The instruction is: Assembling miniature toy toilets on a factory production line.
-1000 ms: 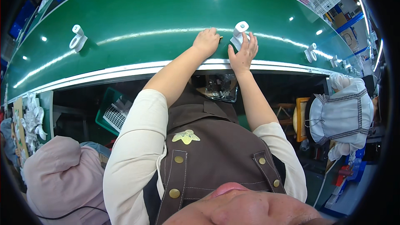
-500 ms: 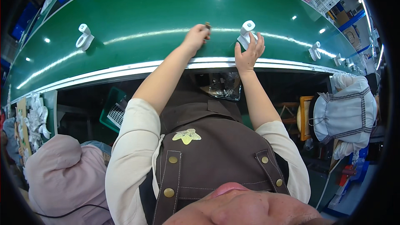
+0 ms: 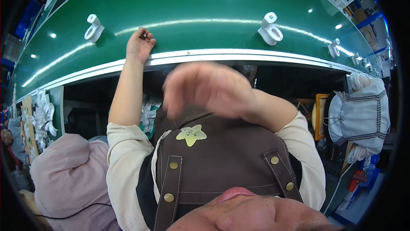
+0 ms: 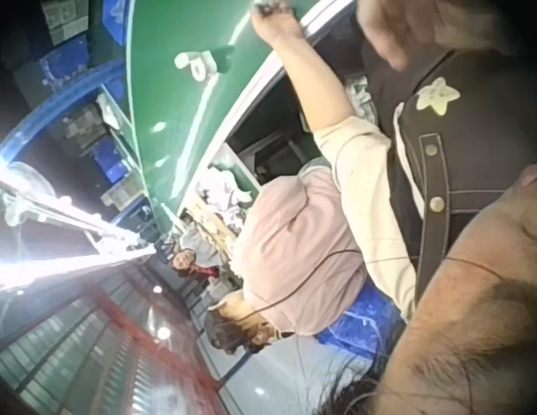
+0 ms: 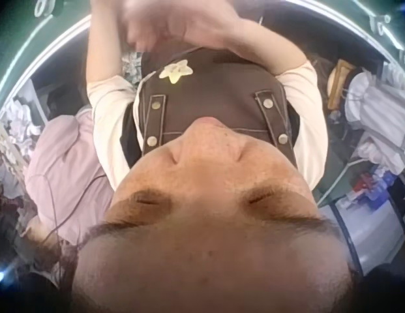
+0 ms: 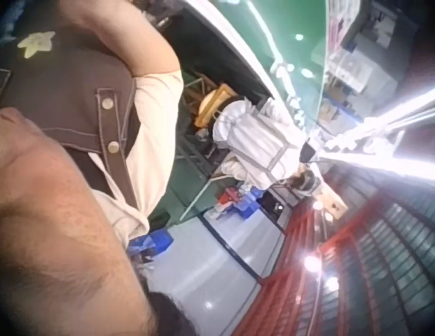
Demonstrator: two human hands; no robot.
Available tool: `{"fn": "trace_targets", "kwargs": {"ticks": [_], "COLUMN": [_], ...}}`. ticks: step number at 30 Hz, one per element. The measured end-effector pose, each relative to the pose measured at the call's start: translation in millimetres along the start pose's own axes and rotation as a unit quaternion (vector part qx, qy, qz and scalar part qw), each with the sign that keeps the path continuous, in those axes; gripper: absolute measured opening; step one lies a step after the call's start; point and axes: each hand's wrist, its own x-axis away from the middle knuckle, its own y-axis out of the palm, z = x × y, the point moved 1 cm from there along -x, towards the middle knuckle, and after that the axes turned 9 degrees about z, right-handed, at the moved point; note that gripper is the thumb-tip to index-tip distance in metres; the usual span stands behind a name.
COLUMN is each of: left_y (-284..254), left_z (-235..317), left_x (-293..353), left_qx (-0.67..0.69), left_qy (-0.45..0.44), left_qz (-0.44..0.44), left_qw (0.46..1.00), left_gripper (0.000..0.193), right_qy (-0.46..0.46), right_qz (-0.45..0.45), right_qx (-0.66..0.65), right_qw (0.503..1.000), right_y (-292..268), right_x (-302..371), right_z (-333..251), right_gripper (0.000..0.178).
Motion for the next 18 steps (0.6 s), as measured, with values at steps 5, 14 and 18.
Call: {"fn": "trace_targets", "kwargs": {"ticks": [5,14,18], "left_y": [-9.6,-108.7,-98.7], "left_z": [35.1,130.5,164.2], "left_x": [15.6,-37.7,-39.3], "left_qx": [-0.08,-0.437,-0.693], "left_qy": [0.034,0.375,0.345], "left_qz": [0.081,0.299,0.343], "left_qw": [0.993,0.761,0.531], "left_gripper": [0.028,0.034,0.04], "right_qy": [0.146,0.101,0.156], "right_qz": [-0.22,-0.268,-0.283], "right_qx": [-0.102,-0.312,-0.351], "right_qw": [0.959,0.906,0.879], "right_y": [79.4,113.3,108.6], "right_x": [-10.6,-52.0,-72.4], "right_z": [9.6,11.3,30.0], "right_gripper": [0.045,0.032,0.031]}}
